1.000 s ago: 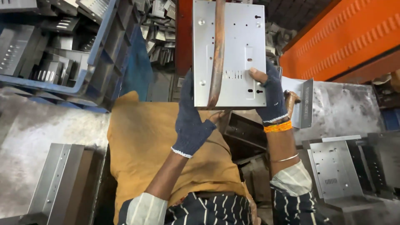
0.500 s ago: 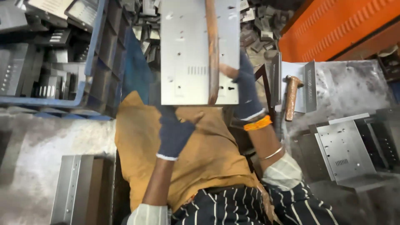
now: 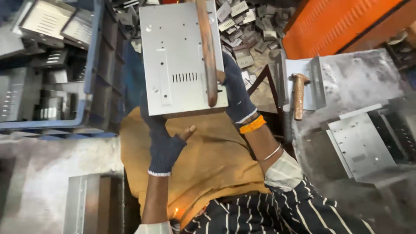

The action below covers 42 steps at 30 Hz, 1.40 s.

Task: The recorder is using a spot welding machine to assemble metal electronic enclosures from sheet metal parts.

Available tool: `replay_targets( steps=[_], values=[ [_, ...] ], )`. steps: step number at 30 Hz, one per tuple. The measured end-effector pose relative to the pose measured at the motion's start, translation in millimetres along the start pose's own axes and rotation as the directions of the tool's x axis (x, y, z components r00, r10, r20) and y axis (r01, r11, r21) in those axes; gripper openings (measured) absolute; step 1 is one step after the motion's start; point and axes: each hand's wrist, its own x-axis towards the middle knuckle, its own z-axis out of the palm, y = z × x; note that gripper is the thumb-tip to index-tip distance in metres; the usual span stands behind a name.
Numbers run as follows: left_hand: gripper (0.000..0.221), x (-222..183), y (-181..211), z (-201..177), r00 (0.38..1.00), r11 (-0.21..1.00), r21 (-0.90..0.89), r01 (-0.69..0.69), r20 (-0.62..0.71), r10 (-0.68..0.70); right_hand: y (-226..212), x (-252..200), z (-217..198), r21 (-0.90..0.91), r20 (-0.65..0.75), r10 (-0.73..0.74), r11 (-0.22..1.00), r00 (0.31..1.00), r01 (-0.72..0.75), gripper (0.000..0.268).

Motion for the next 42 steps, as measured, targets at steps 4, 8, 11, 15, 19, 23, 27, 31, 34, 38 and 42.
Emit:
replay_targets(
  steps=[4,8,11,15,19,23,27,31,34,38,42],
  values=[
    [0.125,4.4,22.3,32.4,0.968,0.885,0.414,0.211,0.040,-0.250,-54.2,-10.0,-20.8,-0.313,0.004,-0.039,0.949,0.999,0.038,0.069],
    [0.142,16.0,60.0,65.7,0.962,0.983,0.028,0.179,0.204,-0.181,-83.2,-16.4,-53.3,-0.157,-0.059,0.109,0.981,0.992,-0.117,0.067],
    [0.144,9.6,57.6,83.8,0.982,0.999,-0.016,-0.041,0.183,0.043,-93.0,-18.2,-59.6,-0.215,-0.069,0.105,0.970,0.992,-0.117,0.064],
    [0.145,11.7,59.0,92.7,0.987,0.981,-0.191,-0.015,0.152,0.045,-94.6,-4.2,-64.1,-0.296,-0.008,0.071,0.953,0.997,-0.070,0.061],
    [0.146,14.2,58.6,92.8,0.992,0.991,-0.125,-0.045,0.114,0.060,-90.7,3.1,-65.2,-0.286,0.050,0.072,0.957,0.996,-0.055,0.062],
    [0.143,10.7,62.6,87.8,0.993,0.993,-0.095,-0.068,0.090,0.076,-78.0,-1.4,-73.8,-0.220,0.018,0.108,0.970,0.994,-0.102,0.062],
    [0.131,-4.1,62.0,95.7,0.999,0.994,-0.111,-0.019,0.038,0.023,-45.5,-31.7,-109.2,-0.001,-0.103,0.134,0.991,0.986,-0.135,0.057],
    [0.106,-22.3,11.4,124.1,0.980,0.846,-0.526,0.084,-0.110,-0.166,35.5,-62.1,-155.0,0.059,-0.393,0.169,0.986,0.904,-0.159,0.051],
    [0.089,-22.3,-6.5,123.2,0.835,0.663,-0.584,0.469,0.047,-0.549,56.7,-83.6,-128.4,0.005,-0.383,0.240,0.966,0.892,-0.257,0.050],
    [0.077,-4.0,-28.0,89.4,0.884,0.761,-0.572,0.305,-0.128,-0.450,63.4,-85.6,-104.6,0.084,-0.216,0.373,0.928,0.902,-0.363,0.058],
    [0.067,-6.1,-51.8,70.8,0.911,0.789,-0.527,0.316,-0.064,-0.408,81.4,-98.8,-100.7,0.286,0.048,0.371,0.885,0.927,-0.369,0.062]
  ],
)
